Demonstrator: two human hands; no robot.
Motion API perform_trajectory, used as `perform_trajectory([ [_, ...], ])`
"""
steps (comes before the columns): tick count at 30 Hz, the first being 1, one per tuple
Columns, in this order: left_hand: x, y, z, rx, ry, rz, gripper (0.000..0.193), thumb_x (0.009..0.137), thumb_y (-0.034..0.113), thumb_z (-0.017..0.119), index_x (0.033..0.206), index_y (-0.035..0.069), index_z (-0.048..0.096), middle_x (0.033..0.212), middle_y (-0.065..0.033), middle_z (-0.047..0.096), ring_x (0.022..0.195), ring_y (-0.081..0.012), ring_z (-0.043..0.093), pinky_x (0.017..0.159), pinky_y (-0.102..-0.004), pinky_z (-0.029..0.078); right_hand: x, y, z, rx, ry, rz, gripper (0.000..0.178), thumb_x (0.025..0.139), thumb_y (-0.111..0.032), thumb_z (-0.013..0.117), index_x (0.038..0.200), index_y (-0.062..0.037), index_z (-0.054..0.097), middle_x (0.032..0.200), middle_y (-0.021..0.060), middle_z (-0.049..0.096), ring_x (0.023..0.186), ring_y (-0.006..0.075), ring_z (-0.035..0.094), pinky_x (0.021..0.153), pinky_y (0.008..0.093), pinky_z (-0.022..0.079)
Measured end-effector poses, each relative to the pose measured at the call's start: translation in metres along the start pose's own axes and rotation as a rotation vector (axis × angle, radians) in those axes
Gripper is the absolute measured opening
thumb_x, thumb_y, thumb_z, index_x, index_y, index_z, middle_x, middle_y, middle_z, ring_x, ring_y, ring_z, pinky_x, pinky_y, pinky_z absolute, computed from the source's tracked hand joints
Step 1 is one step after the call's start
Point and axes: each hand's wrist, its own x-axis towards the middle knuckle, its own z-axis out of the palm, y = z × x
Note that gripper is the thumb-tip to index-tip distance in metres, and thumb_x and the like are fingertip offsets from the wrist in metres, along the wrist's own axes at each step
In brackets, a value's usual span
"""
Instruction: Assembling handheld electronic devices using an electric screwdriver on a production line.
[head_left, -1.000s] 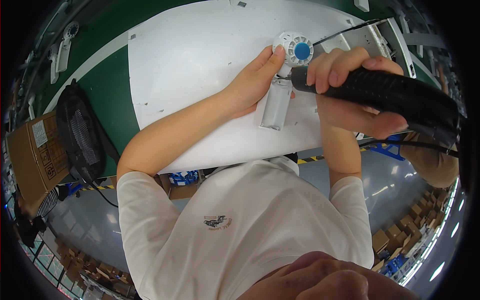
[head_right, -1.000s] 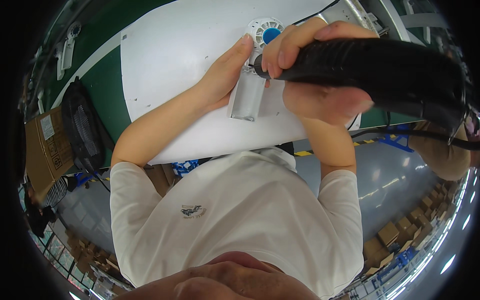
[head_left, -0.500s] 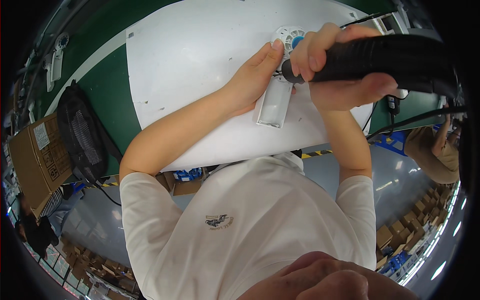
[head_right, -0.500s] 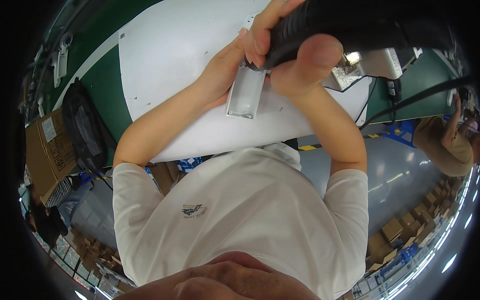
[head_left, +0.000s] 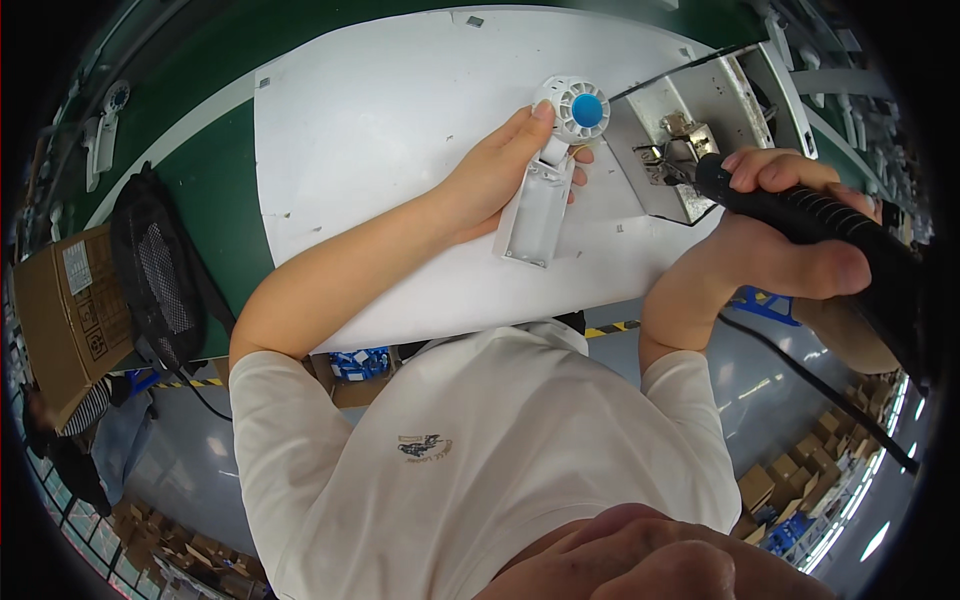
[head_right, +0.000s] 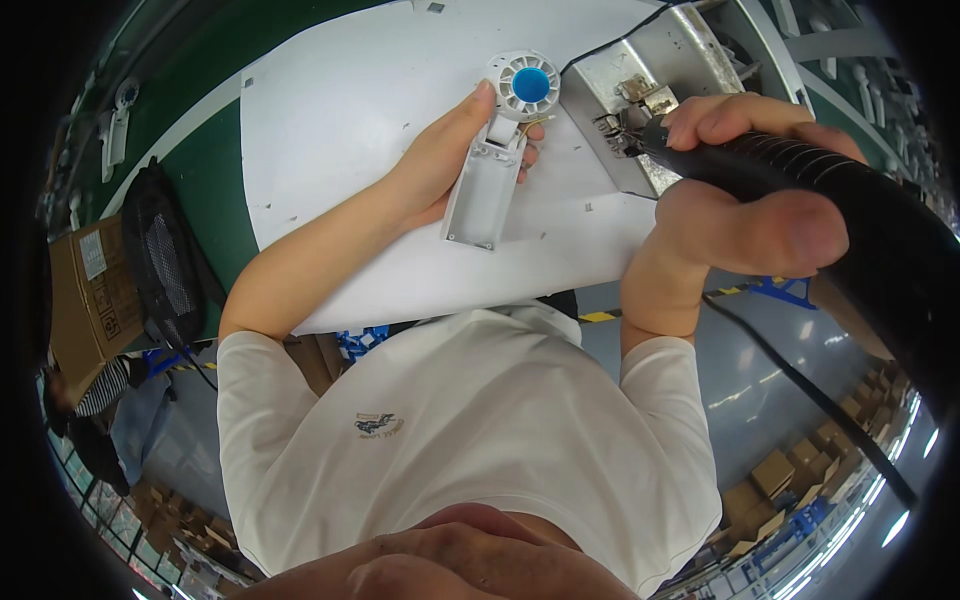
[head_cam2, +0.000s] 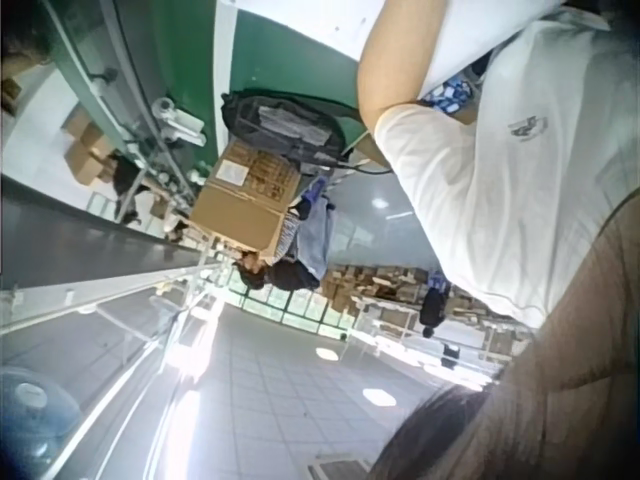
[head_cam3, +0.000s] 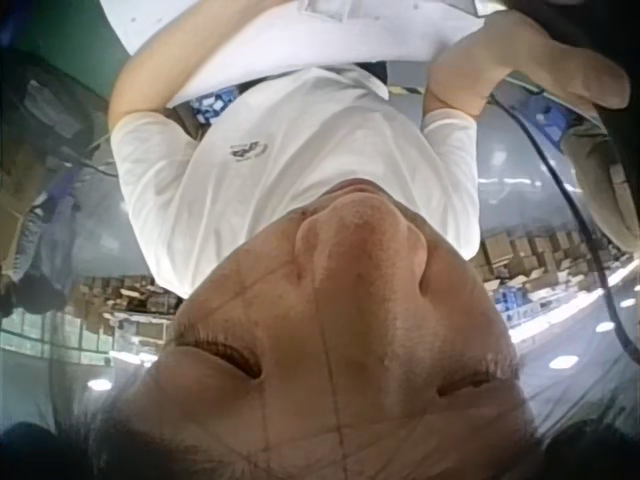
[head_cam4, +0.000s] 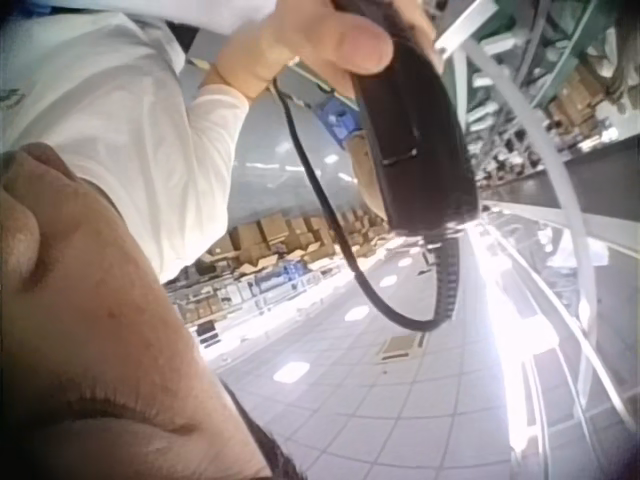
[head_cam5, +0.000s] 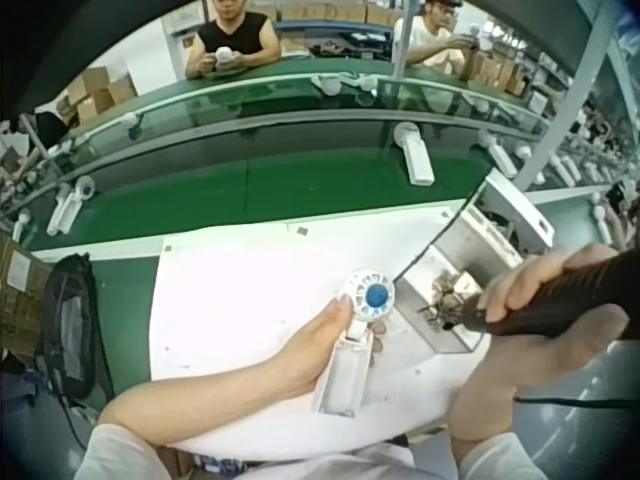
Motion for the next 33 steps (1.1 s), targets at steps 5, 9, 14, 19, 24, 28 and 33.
perform_trajectory([
  [5, 0.002, 0.000, -0.005, -0.016, -0.013, 0.016, 0.052, 0.100, 0.049, 0.034, 0.126, 0.006, 0.046, 0.106, -0.0083, 0.061, 0.090, -0.0151, 0.060, 0.078, -0.0289, 0.051, -0.004, 0.003, 0.017, 0.080, -0.099, 0.120, 0.066, 0.085, -0.067, 0.050, 0.110, -0.0072, 0.041, 0.066, 0.0098, 0.053, 0.046, 0.0171, 0.048, 0.042, 0.0293, 0.045],
  [9, -0.002, 0.006, 0.005, -0.030, 0.028, 0.036, 0.048, 0.099, 0.044, 0.040, 0.127, 0.005, 0.047, 0.105, -0.0086, 0.062, 0.090, -0.0155, 0.061, 0.076, -0.0286, 0.051, -0.012, -0.004, 0.026, 0.375, -0.180, 0.119, 0.066, 0.084, -0.066, 0.054, 0.110, -0.0067, 0.040, 0.066, 0.0101, 0.053, 0.047, 0.0178, 0.049, 0.042, 0.0293, 0.046],
  [14, -0.003, 0.041, -0.006, 0.218, 0.174, 0.063, 0.046, 0.094, 0.034, 0.050, 0.127, 0.002, 0.048, 0.104, -0.0098, 0.063, 0.088, -0.0164, 0.061, 0.075, -0.0280, 0.051, -0.017, -0.008, 0.027, 0.489, -0.154, 0.054, 0.066, 0.082, -0.065, 0.057, 0.109, -0.0067, 0.040, 0.066, 0.0104, 0.053, 0.047, 0.0186, 0.050, 0.043, 0.0297, 0.046],
  [19, -0.004, 0.153, -0.084, 0.605, 0.641, 0.334, 0.056, 0.083, 0.016, 0.063, 0.131, -0.004, 0.042, 0.104, -0.0185, 0.062, 0.089, -0.0219, 0.063, 0.076, -0.0322, 0.053, -0.021, -0.010, 0.020, 0.525, -0.125, 0.086, 0.067, 0.080, -0.064, 0.061, 0.107, -0.0071, 0.039, 0.066, 0.0104, 0.053, 0.048, 0.0179, 0.050, 0.043, 0.0287, 0.046],
  [24, -0.051, 0.243, -0.290, 2.019, 1.394, 0.315, 0.057, 0.087, 0.026, 0.055, 0.139, 0.015, 0.033, 0.137, -0.0131, 0.043, 0.105, -0.0410, 0.056, 0.086, -0.0506, 0.049, -0.019, -0.012, 0.021, 0.586, -0.109, 0.121, 0.068, 0.078, -0.065, 0.063, 0.105, -0.0075, 0.039, 0.066, 0.0096, 0.053, 0.047, 0.0163, 0.050, 0.043, 0.0266, 0.046],
  [28, -0.045, 0.227, -0.322, 2.013, 1.449, 0.154, 0.064, 0.089, 0.034, 0.054, 0.144, 0.020, 0.026, 0.150, -0.0109, 0.025, 0.115, -0.0420, 0.047, 0.095, -0.0540, 0.041, -0.016, -0.006, 0.018, 0.548, -0.061, 0.131, 0.067, 0.078, -0.064, 0.064, 0.104, -0.0076, 0.039, 0.064, 0.0085, 0.052, 0.047, 0.0151, 0.049, 0.042, 0.0251, 0.045],
  [33, 0.049, 0.204, -0.220, 2.195, 1.301, 0.764, 0.048, 0.083, 0.033, 0.062, 0.123, 0.009, 0.051, 0.129, -0.0221, 0.042, 0.112, -0.0425, 0.045, 0.094, -0.0540, 0.039, -0.016, -0.010, 0.026, 0.506, -0.029, 0.170, 0.063, 0.080, -0.060, 0.064, 0.105, -0.0074, 0.039, 0.063, 0.0074, 0.051, 0.045, 0.0142, 0.048, 0.042, 0.0243, 0.045],
])
